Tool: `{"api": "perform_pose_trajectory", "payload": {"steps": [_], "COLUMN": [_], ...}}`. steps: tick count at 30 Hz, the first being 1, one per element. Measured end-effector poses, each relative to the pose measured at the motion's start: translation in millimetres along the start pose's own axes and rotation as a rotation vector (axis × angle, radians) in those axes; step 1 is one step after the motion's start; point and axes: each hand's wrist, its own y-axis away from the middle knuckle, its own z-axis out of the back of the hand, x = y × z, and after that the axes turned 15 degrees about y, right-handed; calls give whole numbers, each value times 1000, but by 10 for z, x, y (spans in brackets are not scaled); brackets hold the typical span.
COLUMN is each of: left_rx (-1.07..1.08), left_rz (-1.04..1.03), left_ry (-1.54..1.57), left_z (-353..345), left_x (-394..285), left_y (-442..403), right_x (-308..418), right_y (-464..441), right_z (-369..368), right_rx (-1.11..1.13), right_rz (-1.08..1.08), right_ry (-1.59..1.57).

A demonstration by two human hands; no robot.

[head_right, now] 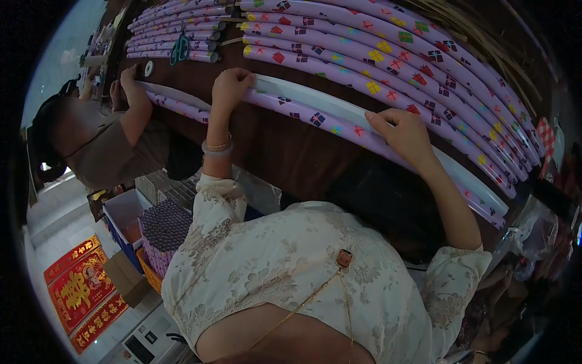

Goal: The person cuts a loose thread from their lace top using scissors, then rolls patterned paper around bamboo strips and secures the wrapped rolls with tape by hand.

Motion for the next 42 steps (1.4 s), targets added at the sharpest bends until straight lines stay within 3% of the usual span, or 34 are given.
{"api": "perform_pose_trajectory", "payload": {"steps": [12, 14, 17, 20, 27, 42], "left_rx": [-74, -86, -92, -102, -108, -133], "left_rz": [-41, -35, -42, -22, -18, -76], "left_ry": [-45, -54, -29, -35, -119, -211], "left_z": [-31, -36, -40, -63, -64, -94], "left_x": [-49, -63, -71, -82, -101, -88], "left_y": [40, 41, 63, 78, 75, 82], "right_x": [62, -31, -140, -285, -713, -979], "right_y": [128, 208, 375, 563, 895, 958], "right_z": [58, 50, 163, 270, 383, 295], "right_rx": [73, -49, -60, -45, -258, -494], "right_rz": [-42, 61, 52, -101, -113, -244], "right_ry": [-57, -26, -33, -135, -344, 108]}}
